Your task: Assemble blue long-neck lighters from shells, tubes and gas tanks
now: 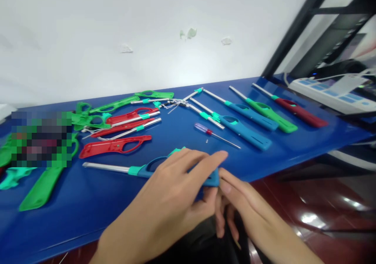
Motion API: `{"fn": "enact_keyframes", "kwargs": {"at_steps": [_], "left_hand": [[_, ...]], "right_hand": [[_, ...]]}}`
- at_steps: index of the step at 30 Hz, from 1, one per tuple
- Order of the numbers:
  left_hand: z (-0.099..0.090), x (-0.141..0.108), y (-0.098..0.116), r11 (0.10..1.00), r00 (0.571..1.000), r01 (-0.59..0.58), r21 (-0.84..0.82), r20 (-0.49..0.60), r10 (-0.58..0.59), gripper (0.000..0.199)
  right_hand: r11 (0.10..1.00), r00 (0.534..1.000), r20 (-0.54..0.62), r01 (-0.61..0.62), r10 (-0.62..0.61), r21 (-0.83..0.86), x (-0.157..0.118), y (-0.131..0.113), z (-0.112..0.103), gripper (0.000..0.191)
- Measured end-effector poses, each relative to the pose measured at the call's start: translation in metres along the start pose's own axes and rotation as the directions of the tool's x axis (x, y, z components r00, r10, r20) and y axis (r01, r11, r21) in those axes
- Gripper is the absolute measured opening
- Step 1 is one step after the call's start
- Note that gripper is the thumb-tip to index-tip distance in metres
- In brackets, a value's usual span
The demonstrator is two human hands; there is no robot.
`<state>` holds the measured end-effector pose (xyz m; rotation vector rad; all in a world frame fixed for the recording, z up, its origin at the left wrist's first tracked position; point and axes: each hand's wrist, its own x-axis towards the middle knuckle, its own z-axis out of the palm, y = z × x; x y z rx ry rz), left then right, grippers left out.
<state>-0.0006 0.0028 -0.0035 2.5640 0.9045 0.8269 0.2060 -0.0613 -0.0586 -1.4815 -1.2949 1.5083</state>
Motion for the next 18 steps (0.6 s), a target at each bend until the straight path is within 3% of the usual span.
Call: {"fn": "enact_keyframes", "kwargs": {"at_steps": [6, 11, 14, 18], "left_hand": [[0.003, -0.006, 0.005, 0.997, 0.997, -0.035, -0.067, -0.07, 0.031, 0.046], [0.003, -0.011, 0.004, 0.992, 0.991, -0.105, -0.069, -0.092, 0.098, 0.038], [0.001, -0.014, 0.004, 0.992, 0.995, -0.079, -0.1, -0.061, 0.073, 0.042], [0.0, -0.014, 0.003, 0.988, 0.998, -0.038, -0.149, -0.048, 0.031, 0.045]], "right_hand": [[0.966, 0.984, 0.039, 0.178, -0.174, -0.185, -0.008, 0.033, -0.022, 0.045], [0.968, 0.99, 0.045, 0.142, -0.136, -0.207, -0.01, 0.046, -0.028, 0.047], [0.97, 0.989, -0.071, 0.109, -0.127, -0.218, -0.01, 0.042, -0.023, 0.053], [0.953, 0.966, -0.148, 0.173, -0.214, -0.247, -0.009, 0.017, -0.011, 0.059]]}}
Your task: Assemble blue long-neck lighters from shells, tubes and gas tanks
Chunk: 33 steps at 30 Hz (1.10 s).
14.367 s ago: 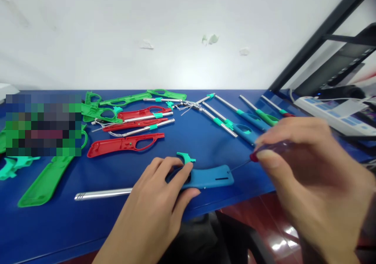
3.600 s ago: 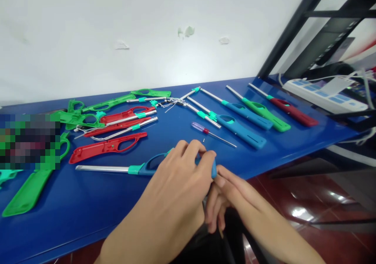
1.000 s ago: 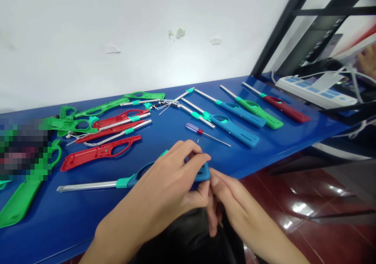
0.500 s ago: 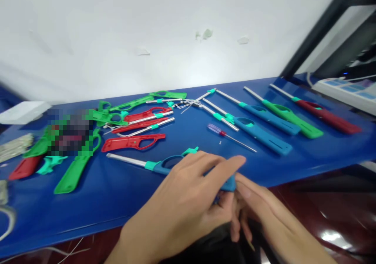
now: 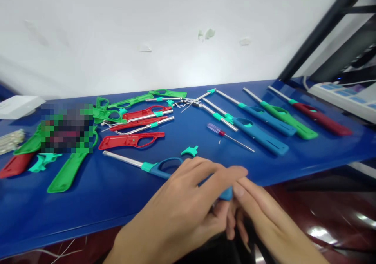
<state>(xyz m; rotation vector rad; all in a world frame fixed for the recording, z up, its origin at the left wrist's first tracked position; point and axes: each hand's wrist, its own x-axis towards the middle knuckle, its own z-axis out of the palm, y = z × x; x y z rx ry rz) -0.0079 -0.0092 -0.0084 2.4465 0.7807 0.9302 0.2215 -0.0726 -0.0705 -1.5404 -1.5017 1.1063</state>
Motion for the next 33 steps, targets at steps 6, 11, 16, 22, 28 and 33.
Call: {"fn": "enact_keyframes", "kwargs": {"at_steps": [6, 11, 16, 22, 28, 33], "left_hand": [[0.006, 0.002, 0.0, 0.999, 0.999, -0.034, 0.005, -0.04, 0.035, 0.038], [0.006, 0.005, 0.002, 1.0, 0.999, -0.031, -0.003, -0.034, 0.031, 0.03], [0.0, 0.006, 0.002, 1.0, 1.0, 0.014, -0.023, -0.006, -0.014, 0.035], [-0.005, 0.006, -0.001, 0.998, 0.997, 0.057, -0.01, 0.055, -0.056, 0.045], [-0.01, 0.006, -0.005, 0.998, 0.989, 0.052, 0.023, 0.137, -0.054, 0.034], [-0.002, 0.001, -0.006, 0.992, 0.987, 0.02, 0.121, 0.158, -0.04, 0.037]], "right_hand": [[0.996, 0.995, -0.035, -0.091, 0.091, -0.004, 0.007, -0.026, 0.007, 0.065], [0.992, 0.994, 0.033, -0.107, 0.105, 0.072, 0.011, -0.034, 0.012, 0.065], [0.98, 0.992, 0.117, -0.075, 0.054, 0.186, 0.017, -0.04, 0.015, 0.063], [0.965, 0.982, 0.178, -0.098, 0.056, 0.242, 0.019, -0.036, 0.015, 0.053], [0.97, 0.983, 0.181, -0.085, 0.044, 0.229, 0.022, -0.037, 0.015, 0.05], [0.998, 0.991, 0.129, -0.048, 0.043, 0.038, 0.027, -0.042, 0.006, 0.048]]}}
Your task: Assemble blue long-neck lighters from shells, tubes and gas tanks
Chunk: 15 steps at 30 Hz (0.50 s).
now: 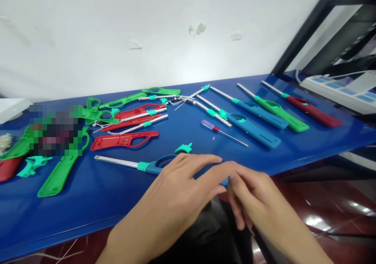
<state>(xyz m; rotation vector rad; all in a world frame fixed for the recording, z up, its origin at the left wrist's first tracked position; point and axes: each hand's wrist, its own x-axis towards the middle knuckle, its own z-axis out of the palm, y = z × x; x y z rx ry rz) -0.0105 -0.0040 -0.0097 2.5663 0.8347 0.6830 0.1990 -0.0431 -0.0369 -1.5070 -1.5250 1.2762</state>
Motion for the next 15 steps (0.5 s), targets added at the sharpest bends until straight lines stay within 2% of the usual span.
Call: {"fn": "enact_keyframes", "kwargs": {"at_steps": [2, 4, 6, 8, 10, 11, 13, 15], "left_hand": [[-0.002, -0.005, -0.003, 0.998, 1.0, 0.02, 0.052, -0.022, -0.019, 0.041], [-0.008, -0.015, -0.01, 0.988, 0.991, 0.115, 0.102, -0.073, -0.108, 0.049], [-0.018, -0.029, -0.021, 0.952, 0.958, 0.272, 0.137, -0.133, -0.255, 0.059], [-0.027, -0.044, -0.033, 0.904, 0.914, 0.397, 0.158, -0.157, -0.374, 0.059], [-0.033, -0.055, -0.042, 0.88, 0.891, 0.449, 0.155, -0.151, -0.428, 0.051], [-0.034, -0.058, -0.044, 0.878, 0.888, 0.456, 0.148, -0.147, -0.436, 0.047], [-0.034, -0.059, -0.046, 0.882, 0.889, 0.453, 0.13, -0.145, -0.435, 0.042], [-0.034, -0.057, -0.045, 0.897, 0.899, 0.431, 0.096, -0.131, -0.418, 0.033]], "right_hand": [[0.997, 1.0, -0.019, -0.017, 0.016, -0.078, 0.002, -0.002, -0.006, 0.045], [0.99, 0.999, -0.023, -0.035, 0.032, -0.134, 0.004, -0.002, -0.012, 0.048], [0.984, 0.999, -0.009, -0.049, 0.048, -0.171, 0.005, -0.002, -0.017, 0.052], [0.975, 1.0, -0.013, -0.031, 0.029, -0.222, 0.005, -0.002, -0.02, 0.054], [0.943, 0.992, -0.099, 0.046, -0.084, -0.33, 0.004, -0.004, -0.02, 0.052], [0.91, 0.97, -0.167, 0.095, -0.176, -0.404, 0.004, -0.006, -0.019, 0.048], [0.803, 0.884, -0.239, 0.216, -0.403, -0.556, 0.006, -0.011, -0.015, 0.036], [0.669, 0.805, -0.155, 0.349, -0.573, -0.656, 0.01, -0.015, -0.009, 0.025]]}}
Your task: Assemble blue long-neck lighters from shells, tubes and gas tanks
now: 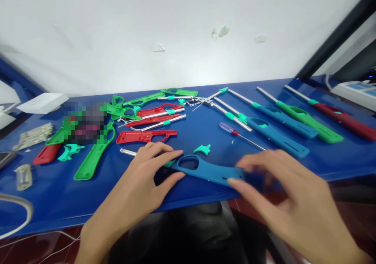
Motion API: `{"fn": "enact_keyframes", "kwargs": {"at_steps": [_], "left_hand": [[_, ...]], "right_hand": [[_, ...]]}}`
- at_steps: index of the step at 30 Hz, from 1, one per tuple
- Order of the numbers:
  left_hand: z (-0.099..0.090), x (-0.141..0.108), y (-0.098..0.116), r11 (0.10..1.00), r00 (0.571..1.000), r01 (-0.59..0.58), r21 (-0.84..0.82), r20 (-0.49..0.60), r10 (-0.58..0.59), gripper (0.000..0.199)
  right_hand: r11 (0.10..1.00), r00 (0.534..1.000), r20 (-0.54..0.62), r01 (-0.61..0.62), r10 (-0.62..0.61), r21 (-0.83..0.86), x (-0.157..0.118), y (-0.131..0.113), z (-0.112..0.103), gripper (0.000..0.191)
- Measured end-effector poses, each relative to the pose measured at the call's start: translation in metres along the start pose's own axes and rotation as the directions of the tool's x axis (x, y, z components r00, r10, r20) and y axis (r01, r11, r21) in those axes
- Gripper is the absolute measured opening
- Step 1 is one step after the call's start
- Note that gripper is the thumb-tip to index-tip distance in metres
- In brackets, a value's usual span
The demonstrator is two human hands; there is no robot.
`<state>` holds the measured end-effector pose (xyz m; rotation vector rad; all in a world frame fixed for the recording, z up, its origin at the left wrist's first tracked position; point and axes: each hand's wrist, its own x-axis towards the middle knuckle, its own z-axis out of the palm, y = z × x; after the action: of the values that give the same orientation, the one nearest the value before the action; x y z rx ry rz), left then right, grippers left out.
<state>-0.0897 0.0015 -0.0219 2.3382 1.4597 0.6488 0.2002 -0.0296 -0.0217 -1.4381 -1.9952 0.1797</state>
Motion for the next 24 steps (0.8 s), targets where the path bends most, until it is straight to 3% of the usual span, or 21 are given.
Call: {"fn": "enact_keyframes", "kwargs": {"at_steps": [3, 5, 8, 14, 19, 24], "left_hand": [[0.001, 0.002, 0.003, 0.997, 1.0, -0.028, -0.068, 0.012, 0.029, 0.025], [0.002, 0.001, 0.002, 0.994, 0.999, -0.041, -0.104, 0.011, 0.043, 0.026], [0.004, -0.002, -0.003, 0.989, 0.998, -0.066, -0.136, -0.024, 0.064, 0.029], [0.012, -0.002, -0.009, 0.98, 0.987, -0.128, -0.154, -0.117, 0.111, 0.031], [0.014, -0.001, -0.01, 0.976, 0.988, -0.132, -0.173, -0.105, 0.115, 0.026], [0.015, -0.003, -0.011, 0.978, 0.992, -0.105, -0.183, -0.095, 0.088, 0.022]], "right_hand": [[0.975, 0.97, 0.118, 0.219, -0.213, -0.04, 0.008, -0.007, 0.013, 0.039], [0.96, 0.95, 0.178, 0.271, -0.256, -0.064, 0.012, -0.011, 0.022, 0.045], [0.939, 0.933, 0.179, 0.332, -0.314, -0.085, 0.015, -0.012, 0.03, 0.035], [0.948, 0.944, 0.091, 0.319, -0.316, -0.019, 0.02, -0.014, 0.024, 0.023], [0.912, 0.916, 0.093, 0.398, -0.39, -0.096, 0.023, -0.018, 0.019, 0.03], [0.909, 0.911, 0.083, 0.41, -0.404, -0.074, 0.02, -0.013, 0.021, 0.025]]}}
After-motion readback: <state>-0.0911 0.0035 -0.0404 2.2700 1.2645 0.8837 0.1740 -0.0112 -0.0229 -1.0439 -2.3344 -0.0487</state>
